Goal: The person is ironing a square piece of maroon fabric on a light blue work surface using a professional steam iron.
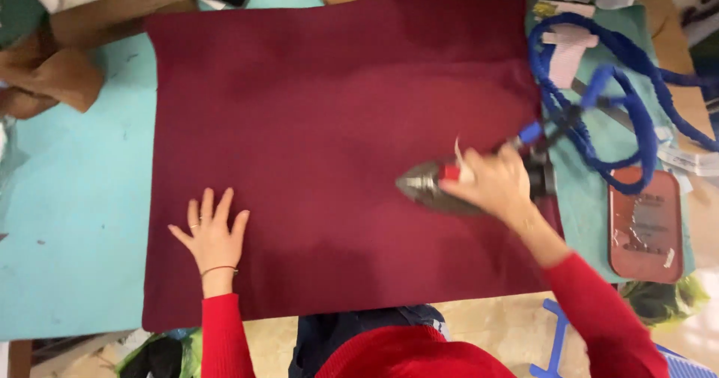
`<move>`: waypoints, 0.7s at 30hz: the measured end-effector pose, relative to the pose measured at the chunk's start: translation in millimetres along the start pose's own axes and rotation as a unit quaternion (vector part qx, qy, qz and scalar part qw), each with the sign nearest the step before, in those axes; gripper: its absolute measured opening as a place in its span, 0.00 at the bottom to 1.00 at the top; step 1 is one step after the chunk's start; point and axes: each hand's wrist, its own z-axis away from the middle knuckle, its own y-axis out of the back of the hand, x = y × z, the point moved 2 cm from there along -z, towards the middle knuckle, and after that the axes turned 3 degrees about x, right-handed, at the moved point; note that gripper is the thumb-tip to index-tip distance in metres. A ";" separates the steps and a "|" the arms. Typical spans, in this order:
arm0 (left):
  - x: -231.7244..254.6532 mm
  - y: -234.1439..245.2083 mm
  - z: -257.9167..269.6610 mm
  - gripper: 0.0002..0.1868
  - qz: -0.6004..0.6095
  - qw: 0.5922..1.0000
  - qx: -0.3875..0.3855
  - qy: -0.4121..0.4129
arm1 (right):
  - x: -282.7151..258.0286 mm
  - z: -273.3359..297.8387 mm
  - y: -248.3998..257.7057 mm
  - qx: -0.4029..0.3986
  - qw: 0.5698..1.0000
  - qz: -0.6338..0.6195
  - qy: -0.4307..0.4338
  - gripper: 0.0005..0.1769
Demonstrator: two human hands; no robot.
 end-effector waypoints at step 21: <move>-81.5 5.8 -2.6 0.36 0.012 0.994 0.018 0.108 | -120.9 -122.6 -46.4 0.022 0.996 0.086 0.022 0.37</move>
